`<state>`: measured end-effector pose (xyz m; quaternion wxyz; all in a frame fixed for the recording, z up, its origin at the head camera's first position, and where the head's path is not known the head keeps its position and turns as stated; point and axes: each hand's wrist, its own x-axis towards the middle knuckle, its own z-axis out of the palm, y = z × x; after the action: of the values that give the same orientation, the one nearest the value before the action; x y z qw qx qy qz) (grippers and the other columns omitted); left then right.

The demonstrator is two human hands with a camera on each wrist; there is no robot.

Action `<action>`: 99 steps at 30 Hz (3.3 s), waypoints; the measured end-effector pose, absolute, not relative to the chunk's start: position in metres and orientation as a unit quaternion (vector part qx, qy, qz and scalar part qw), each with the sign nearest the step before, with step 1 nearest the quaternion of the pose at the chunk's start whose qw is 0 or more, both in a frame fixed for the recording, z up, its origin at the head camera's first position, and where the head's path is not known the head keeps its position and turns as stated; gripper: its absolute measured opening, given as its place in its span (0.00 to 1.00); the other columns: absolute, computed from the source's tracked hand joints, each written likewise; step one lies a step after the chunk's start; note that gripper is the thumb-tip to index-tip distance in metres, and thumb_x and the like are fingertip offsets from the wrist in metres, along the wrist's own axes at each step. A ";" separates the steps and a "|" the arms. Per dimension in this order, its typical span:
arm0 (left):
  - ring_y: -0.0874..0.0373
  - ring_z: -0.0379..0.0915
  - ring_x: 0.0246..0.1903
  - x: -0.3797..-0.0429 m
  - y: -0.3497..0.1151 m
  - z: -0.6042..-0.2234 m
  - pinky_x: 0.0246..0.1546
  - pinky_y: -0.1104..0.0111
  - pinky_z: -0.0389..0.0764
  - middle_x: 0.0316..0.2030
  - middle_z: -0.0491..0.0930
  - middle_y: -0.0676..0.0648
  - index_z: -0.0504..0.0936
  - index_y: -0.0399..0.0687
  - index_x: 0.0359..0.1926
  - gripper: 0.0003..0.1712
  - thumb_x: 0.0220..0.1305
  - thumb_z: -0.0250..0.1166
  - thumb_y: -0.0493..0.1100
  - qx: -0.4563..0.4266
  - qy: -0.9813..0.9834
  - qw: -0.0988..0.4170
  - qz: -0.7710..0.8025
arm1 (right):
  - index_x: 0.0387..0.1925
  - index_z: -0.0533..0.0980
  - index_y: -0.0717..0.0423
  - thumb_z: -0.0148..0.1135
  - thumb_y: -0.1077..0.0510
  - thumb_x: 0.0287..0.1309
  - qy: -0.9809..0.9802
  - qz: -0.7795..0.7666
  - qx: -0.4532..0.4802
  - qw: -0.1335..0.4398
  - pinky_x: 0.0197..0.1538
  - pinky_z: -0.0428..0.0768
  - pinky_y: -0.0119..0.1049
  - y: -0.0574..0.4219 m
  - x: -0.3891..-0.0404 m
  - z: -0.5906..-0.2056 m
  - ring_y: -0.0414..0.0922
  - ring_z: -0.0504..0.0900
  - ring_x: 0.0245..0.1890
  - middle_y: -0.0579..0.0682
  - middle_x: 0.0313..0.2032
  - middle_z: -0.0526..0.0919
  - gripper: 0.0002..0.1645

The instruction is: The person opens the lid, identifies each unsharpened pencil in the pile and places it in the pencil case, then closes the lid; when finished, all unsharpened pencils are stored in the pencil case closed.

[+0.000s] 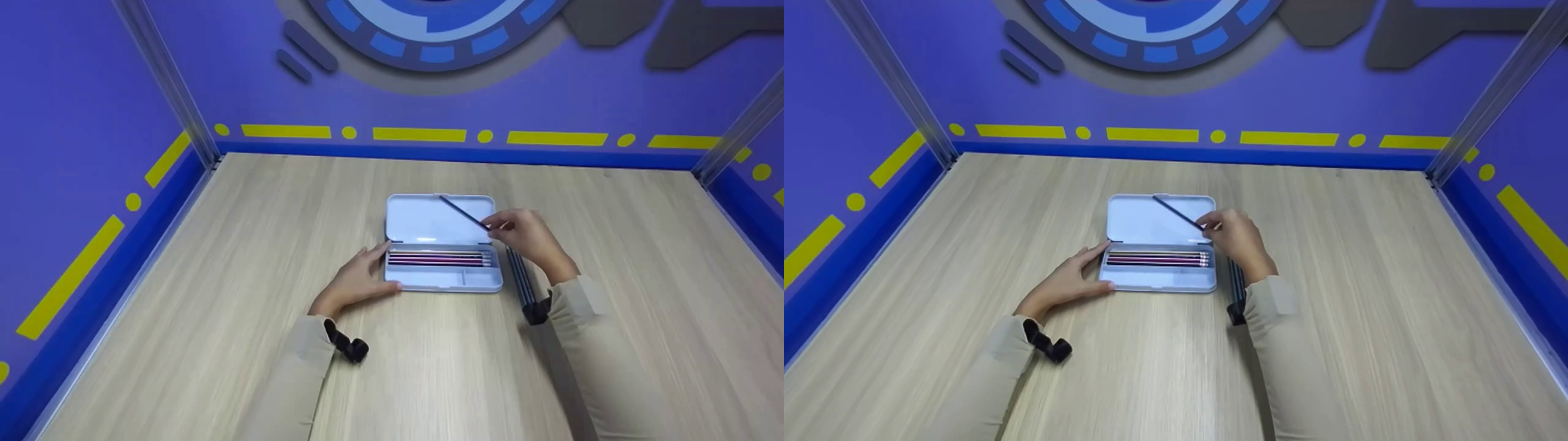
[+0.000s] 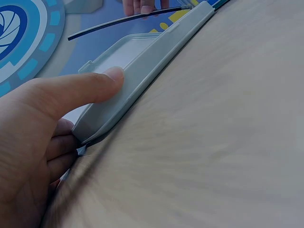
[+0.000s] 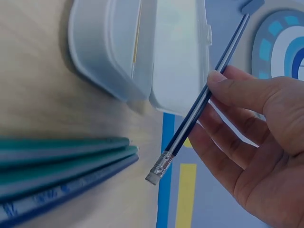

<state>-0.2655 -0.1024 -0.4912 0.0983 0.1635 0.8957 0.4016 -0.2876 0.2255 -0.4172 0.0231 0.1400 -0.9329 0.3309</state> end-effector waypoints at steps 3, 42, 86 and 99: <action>0.38 0.41 0.74 -0.265 -0.103 -0.491 0.72 0.44 0.49 0.73 0.57 0.47 0.56 0.61 0.74 0.56 0.46 0.72 0.64 0.166 0.896 0.097 0.401 | 0.45 0.83 0.62 0.62 0.71 0.56 -0.933 0.326 0.152 0.021 0.46 0.83 0.48 0.220 -0.289 -0.418 0.53 0.83 0.41 0.60 0.43 0.85 0.15; 0.38 0.41 0.73 -0.265 -0.102 -0.491 0.70 0.41 0.49 0.72 0.58 0.46 0.55 0.63 0.74 0.56 0.45 0.72 0.63 0.159 0.896 0.099 0.402 | 0.40 0.86 0.55 0.65 0.70 0.53 -0.946 0.239 0.216 -0.036 0.51 0.81 0.45 0.165 -0.293 -0.424 0.47 0.84 0.45 0.53 0.42 0.88 0.14; 0.39 0.40 0.74 -0.265 -0.102 -0.489 0.71 0.43 0.47 0.73 0.56 0.50 0.54 0.63 0.74 0.57 0.46 0.72 0.65 0.158 0.895 0.103 0.405 | 0.60 0.75 0.57 0.55 0.56 0.68 -0.949 0.264 0.159 -0.060 0.63 0.73 0.51 0.189 -0.306 -0.398 0.55 0.76 0.59 0.57 0.57 0.79 0.21; 0.38 0.41 0.73 -0.265 -0.103 -0.489 0.72 0.45 0.47 0.73 0.56 0.45 0.56 0.58 0.74 0.55 0.48 0.72 0.63 0.166 0.897 0.101 0.397 | 0.69 0.65 0.48 0.52 0.50 0.69 -0.955 0.261 0.115 -0.075 0.70 0.62 0.54 0.184 -0.318 -0.399 0.55 0.61 0.71 0.53 0.69 0.66 0.29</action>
<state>-0.2653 -0.1029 -0.4895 0.1008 0.1662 0.8970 0.3970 -0.3175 0.1837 -0.3987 -0.0750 0.1155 -0.9554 0.2611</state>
